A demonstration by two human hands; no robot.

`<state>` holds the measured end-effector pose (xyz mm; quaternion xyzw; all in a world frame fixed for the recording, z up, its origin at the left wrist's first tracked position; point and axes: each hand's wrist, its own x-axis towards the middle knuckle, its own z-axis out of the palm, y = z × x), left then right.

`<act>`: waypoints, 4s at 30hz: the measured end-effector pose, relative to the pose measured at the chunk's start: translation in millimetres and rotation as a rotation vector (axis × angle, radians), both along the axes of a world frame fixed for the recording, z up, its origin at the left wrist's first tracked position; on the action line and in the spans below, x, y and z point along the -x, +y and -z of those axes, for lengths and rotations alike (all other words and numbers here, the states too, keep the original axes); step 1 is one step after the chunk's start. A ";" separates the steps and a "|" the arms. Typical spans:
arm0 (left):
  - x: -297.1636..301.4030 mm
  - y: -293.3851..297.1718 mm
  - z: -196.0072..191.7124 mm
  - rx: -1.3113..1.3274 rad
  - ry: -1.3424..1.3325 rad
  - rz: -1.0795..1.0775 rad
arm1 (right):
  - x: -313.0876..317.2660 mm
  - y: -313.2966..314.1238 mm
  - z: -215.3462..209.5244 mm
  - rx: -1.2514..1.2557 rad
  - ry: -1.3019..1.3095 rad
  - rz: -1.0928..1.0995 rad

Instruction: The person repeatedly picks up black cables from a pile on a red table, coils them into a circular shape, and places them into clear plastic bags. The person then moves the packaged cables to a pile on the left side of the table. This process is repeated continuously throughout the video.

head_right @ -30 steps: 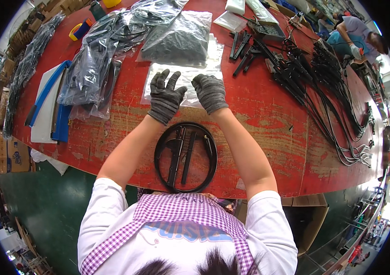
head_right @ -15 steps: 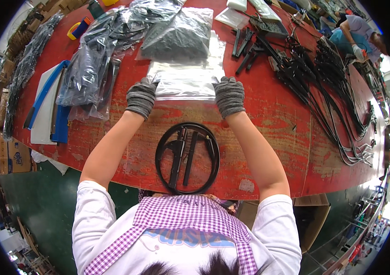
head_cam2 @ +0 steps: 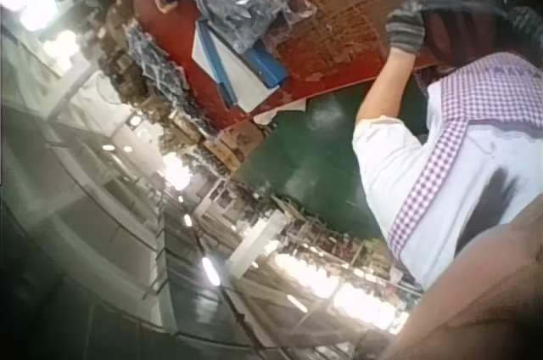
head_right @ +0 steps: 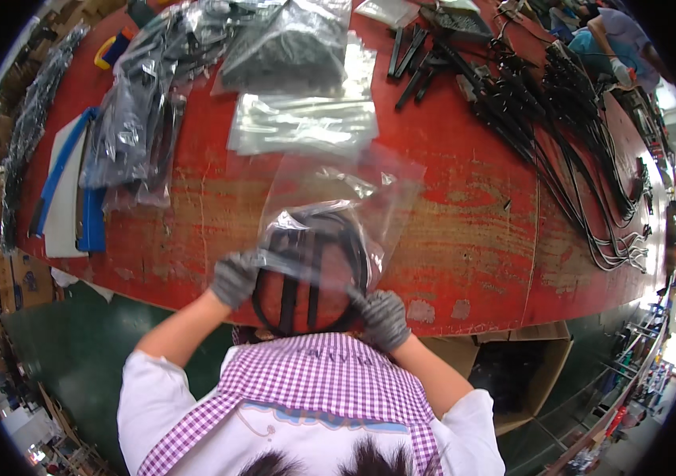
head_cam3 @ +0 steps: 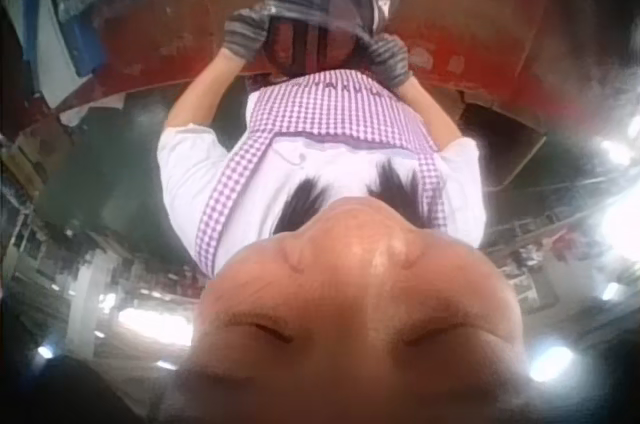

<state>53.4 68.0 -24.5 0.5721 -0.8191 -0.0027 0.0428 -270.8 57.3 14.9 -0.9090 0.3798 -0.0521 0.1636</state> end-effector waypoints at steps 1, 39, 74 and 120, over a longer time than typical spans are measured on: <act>-0.2 16.1 1.7 0.115 0.044 -0.004 | 1.7 8.5 11.2 0.031 0.047 0.004; -149.4 -189.8 -280.2 1.041 0.337 -0.461 | -184.4 -256.6 -212.6 0.284 -1.189 0.048; 125.1 -54.7 -2.7 0.103 0.593 0.260 | 246.3 -327.9 -24.6 0.028 0.435 1.198; -73.1 -98.9 -182.1 -0.260 1.005 -0.376 | 70.6 -86.2 -75.0 0.212 0.177 -0.162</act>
